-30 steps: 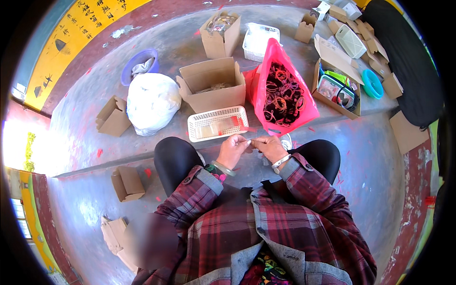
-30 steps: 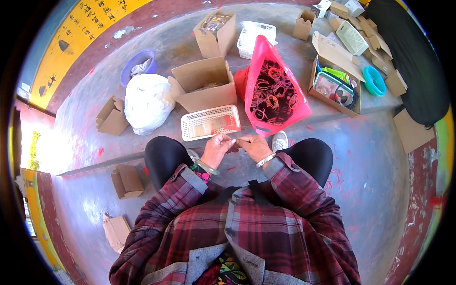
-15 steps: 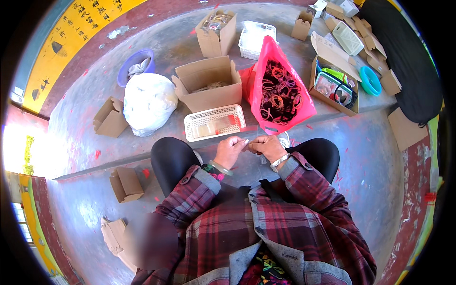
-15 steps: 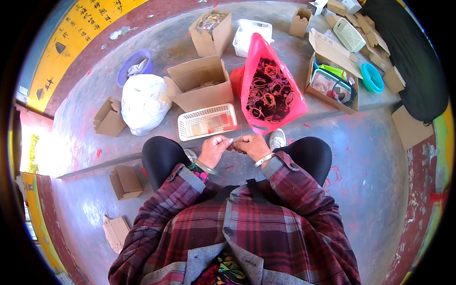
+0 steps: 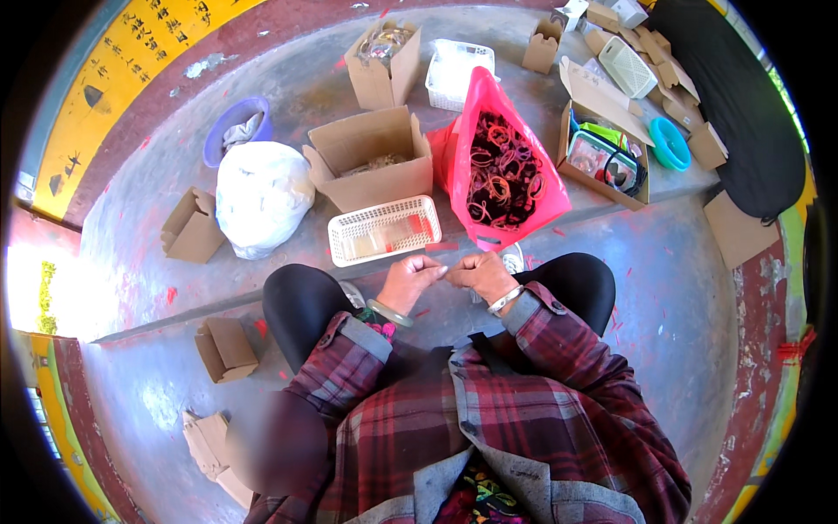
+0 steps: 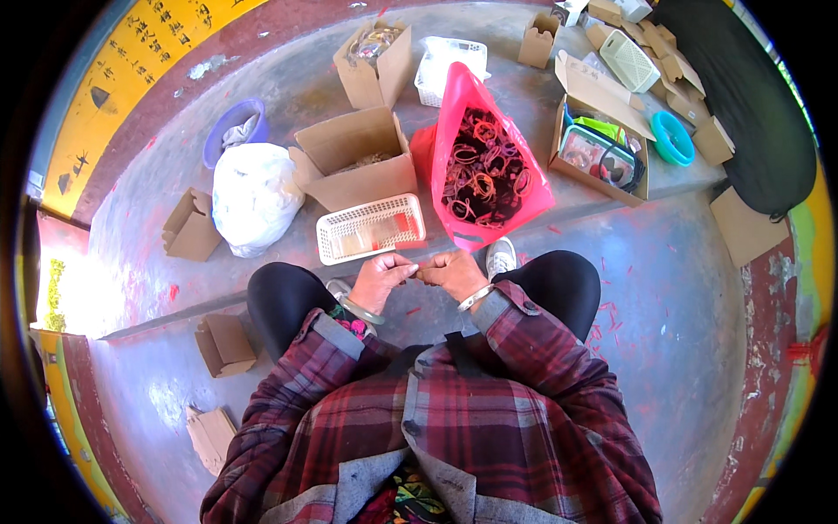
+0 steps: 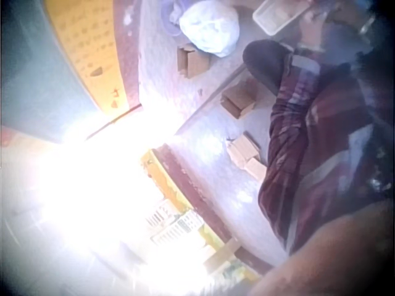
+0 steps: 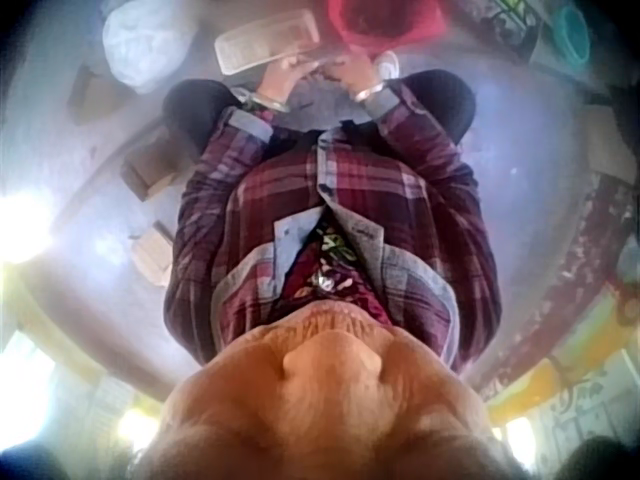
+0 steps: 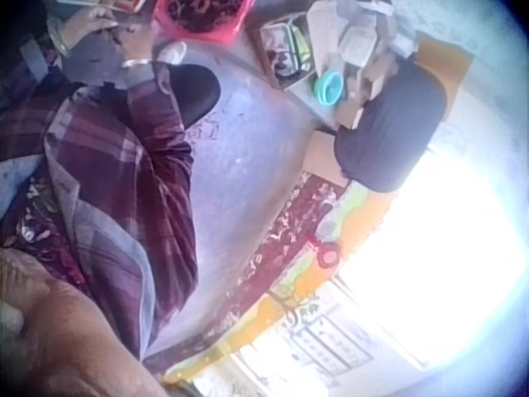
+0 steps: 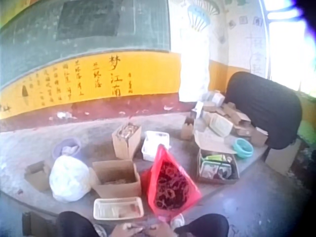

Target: The person sits on the floor and sorts small red and black craft items, likely rubber bands or hair ties, from a pink bag into a white basket. They handle the items one by one, picking them up, briefly inspecting them, and placing them into the basket.

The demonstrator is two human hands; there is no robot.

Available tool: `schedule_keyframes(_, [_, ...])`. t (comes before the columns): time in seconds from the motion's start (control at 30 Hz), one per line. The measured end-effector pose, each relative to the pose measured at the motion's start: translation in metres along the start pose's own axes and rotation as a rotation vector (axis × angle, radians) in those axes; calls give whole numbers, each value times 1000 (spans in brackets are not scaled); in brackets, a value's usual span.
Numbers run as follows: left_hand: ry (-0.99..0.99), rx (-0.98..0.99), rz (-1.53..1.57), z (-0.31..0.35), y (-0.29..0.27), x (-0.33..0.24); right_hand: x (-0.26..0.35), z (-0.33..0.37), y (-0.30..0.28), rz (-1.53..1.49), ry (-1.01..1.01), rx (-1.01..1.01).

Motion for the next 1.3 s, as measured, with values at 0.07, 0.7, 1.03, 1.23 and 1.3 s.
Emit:
schedule_keyframes(0.07, [-3,6,30,-1,-2,2,-1,-1,1,-7,-2,5])
schedule_keyframes(0.7, [42,-167,10,0,-9,10,-10,-5,5,-7,30,84])
schedule_keyframes(1.03, [88,-54,111,0,2,-3,-10,-4,4,-63,34,47])
schedule_keyframes(1.23, [18,-23,230,-3,3,11,-4,-2,5,-10,11,13])
schedule_keyframes(1.3, [1,-29,212,-2,2,12,-6,-3,6,25,-7,51])
Point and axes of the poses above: each hand's wrist, its own z-axis away from the middle knuckle, its own y-axis out of the palm, x = y × z, the point moved 5 cm from there along -z, towards the middle knuckle, and after that the axes turned 14 degrees about x, right-handed, at the moved point
